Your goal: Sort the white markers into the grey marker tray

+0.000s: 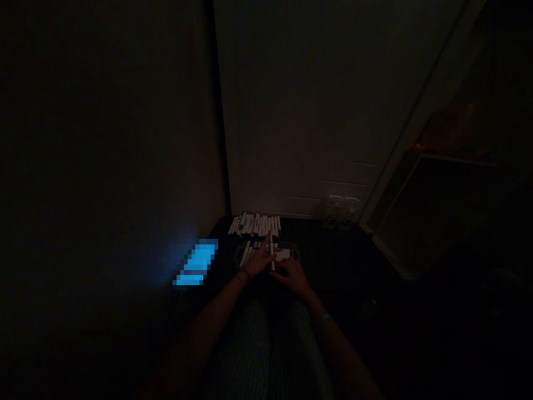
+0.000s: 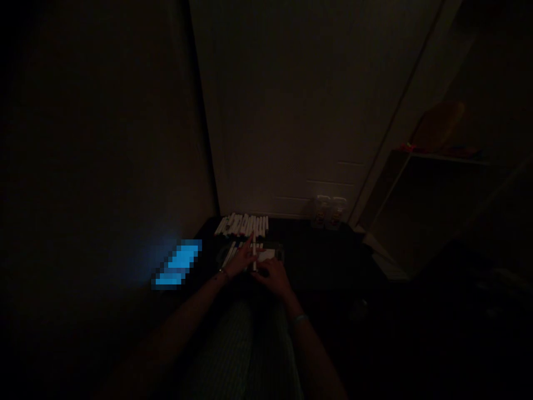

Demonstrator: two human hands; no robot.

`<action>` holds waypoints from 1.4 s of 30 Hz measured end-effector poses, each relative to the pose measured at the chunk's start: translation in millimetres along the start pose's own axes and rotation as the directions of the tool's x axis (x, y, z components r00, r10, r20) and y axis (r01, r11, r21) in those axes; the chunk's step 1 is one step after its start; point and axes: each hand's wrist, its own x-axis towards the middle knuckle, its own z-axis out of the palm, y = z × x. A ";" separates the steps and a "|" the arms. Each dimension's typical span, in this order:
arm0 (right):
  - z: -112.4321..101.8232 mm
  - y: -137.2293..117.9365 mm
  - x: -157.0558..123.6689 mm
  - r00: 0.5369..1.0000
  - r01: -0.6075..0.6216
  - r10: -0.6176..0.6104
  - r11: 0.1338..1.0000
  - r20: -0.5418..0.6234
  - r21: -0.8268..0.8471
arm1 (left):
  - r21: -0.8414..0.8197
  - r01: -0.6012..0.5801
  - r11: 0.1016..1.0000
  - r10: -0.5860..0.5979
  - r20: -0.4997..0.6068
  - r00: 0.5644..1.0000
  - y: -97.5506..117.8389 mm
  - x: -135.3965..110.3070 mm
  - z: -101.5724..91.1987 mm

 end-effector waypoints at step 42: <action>-4.4 -3.9 0.0 1.000 -0.006 0.006 1.000 0.013 -0.024 | 0.168 -0.012 0.986 0.052 -0.238 0.970 -10.6 9.0 10.2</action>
